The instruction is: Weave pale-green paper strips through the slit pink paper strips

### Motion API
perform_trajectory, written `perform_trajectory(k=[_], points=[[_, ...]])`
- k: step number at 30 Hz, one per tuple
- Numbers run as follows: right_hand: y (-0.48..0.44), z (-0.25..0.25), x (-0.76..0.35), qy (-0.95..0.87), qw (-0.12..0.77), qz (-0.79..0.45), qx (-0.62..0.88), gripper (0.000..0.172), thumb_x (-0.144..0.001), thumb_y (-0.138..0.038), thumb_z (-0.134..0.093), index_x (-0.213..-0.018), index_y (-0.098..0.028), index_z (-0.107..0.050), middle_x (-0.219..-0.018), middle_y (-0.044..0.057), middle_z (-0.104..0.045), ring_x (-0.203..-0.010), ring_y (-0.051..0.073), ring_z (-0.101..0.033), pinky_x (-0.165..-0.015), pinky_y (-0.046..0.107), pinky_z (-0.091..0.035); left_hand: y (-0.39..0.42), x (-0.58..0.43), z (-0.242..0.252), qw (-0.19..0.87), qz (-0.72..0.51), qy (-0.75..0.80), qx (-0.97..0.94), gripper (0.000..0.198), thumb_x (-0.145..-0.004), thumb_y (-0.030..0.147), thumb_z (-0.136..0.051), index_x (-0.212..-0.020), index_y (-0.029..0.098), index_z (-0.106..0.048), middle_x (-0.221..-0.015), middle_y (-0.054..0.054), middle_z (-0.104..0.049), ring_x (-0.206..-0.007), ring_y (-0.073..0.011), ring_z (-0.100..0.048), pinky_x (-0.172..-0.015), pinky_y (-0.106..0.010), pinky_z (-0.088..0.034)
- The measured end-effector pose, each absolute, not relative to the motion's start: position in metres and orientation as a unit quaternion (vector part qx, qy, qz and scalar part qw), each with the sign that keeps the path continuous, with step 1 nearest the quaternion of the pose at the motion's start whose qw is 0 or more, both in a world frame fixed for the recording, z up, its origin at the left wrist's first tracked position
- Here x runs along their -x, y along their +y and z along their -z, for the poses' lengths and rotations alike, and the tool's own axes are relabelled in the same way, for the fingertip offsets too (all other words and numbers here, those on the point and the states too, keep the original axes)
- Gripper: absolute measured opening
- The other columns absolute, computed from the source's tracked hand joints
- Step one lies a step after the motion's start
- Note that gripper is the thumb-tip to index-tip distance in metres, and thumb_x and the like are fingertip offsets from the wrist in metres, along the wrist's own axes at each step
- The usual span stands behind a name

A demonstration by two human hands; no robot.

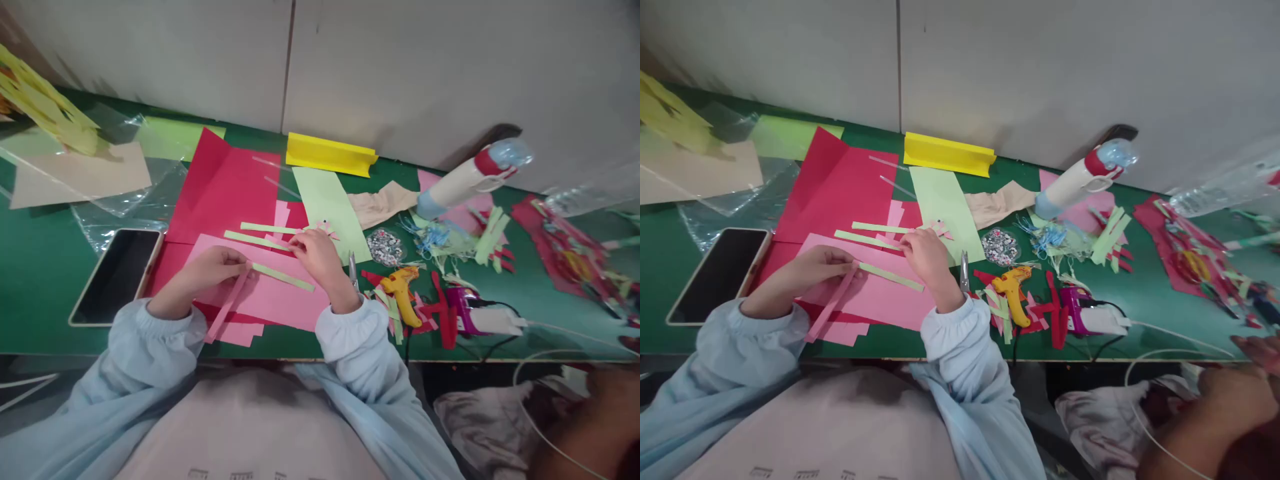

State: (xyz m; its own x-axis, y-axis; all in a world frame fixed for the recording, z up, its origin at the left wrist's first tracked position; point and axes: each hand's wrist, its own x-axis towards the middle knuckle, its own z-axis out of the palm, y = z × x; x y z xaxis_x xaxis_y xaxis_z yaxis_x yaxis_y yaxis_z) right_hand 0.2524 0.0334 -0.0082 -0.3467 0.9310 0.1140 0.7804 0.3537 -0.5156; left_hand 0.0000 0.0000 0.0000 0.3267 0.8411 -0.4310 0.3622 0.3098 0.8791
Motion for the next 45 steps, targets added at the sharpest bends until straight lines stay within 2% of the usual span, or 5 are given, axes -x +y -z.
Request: perform_trajectory(k=[14, 26, 31, 40, 45], points=[[0.041, 0.003, -0.261, -0.481, 0.579, -0.491, 0.439, 0.017, -0.073, -0.040, -0.078, -0.080, -0.025, -0.072, -0.109, 0.004, -0.073, -0.103, 0.021, -0.067, -0.087, 0.038, -0.054, 0.001, 0.001, -0.008, 0.556, -0.262, 0.547, -0.568, 0.033, -0.072, 0.051, -0.076, -0.079, 0.019, -0.078, -0.081, -0.009, -0.076, -0.075, -0.0207, -0.070, -0.069, -0.029, -0.054], [0.040, -0.017, -0.274, -0.479, 0.552, -0.526, 0.434, 0.029, -0.092, -0.048, -0.051, -0.076, -0.024, -0.056, -0.128, 0.010, -0.069, -0.131, 0.025, -0.058, -0.096, 0.042, -0.053, 0.000, 0.006, -0.010, 0.541, -0.301, 0.524, -0.585, 0.028, -0.073, 0.046, -0.079, -0.081, 0.019, -0.078, -0.079, -0.007, -0.075, -0.074, -0.0188, -0.068, -0.066, -0.026, -0.053], [0.043, -0.009, -0.279, -0.404, 0.571, -0.568, 0.434, 0.027, -0.073, -0.043, -0.077, -0.073, -0.024, -0.058, -0.101, 0.007, -0.076, -0.117, 0.027, -0.067, -0.092, 0.041, -0.056, -0.004, 0.012, -0.017, 0.538, -0.380, 0.516, -0.548, 0.022, -0.075, 0.042, -0.079, -0.073, 0.020, -0.076, -0.068, -0.005, -0.073, -0.074, -0.0189, -0.070, -0.070, -0.027, -0.055], [0.037, -0.008, -0.270, -0.382, 0.527, -0.640, 0.409, 0.029, -0.060, -0.039, -0.088, -0.069, -0.023, -0.066, -0.073, -0.001, -0.070, -0.064, 0.014, -0.064, -0.051, 0.026, -0.050, -0.008, 0.013, -0.024, 0.553, -0.567, 0.446, -0.416, 0.010, -0.073, 0.023, -0.080, -0.073, 0.019, -0.071, -0.066, 0.001, -0.072, -0.063, -0.0142, -0.068, -0.066, -0.028, -0.056], [0.033, -0.010, -0.265, -0.347, 0.495, -0.690, 0.399, 0.035, -0.055, -0.039, -0.091, -0.068, -0.022, -0.063, -0.076, 0.000, -0.071, -0.077, 0.017, -0.070, -0.062, 0.027, -0.055, -0.005, 0.014, -0.027, 0.533, -0.613, 0.442, -0.380, 0.011, -0.066, 0.019, -0.078, -0.068, 0.021, -0.067, -0.057, 0.004, -0.068, -0.053, -0.0127, -0.065, -0.056, -0.026, -0.055]])
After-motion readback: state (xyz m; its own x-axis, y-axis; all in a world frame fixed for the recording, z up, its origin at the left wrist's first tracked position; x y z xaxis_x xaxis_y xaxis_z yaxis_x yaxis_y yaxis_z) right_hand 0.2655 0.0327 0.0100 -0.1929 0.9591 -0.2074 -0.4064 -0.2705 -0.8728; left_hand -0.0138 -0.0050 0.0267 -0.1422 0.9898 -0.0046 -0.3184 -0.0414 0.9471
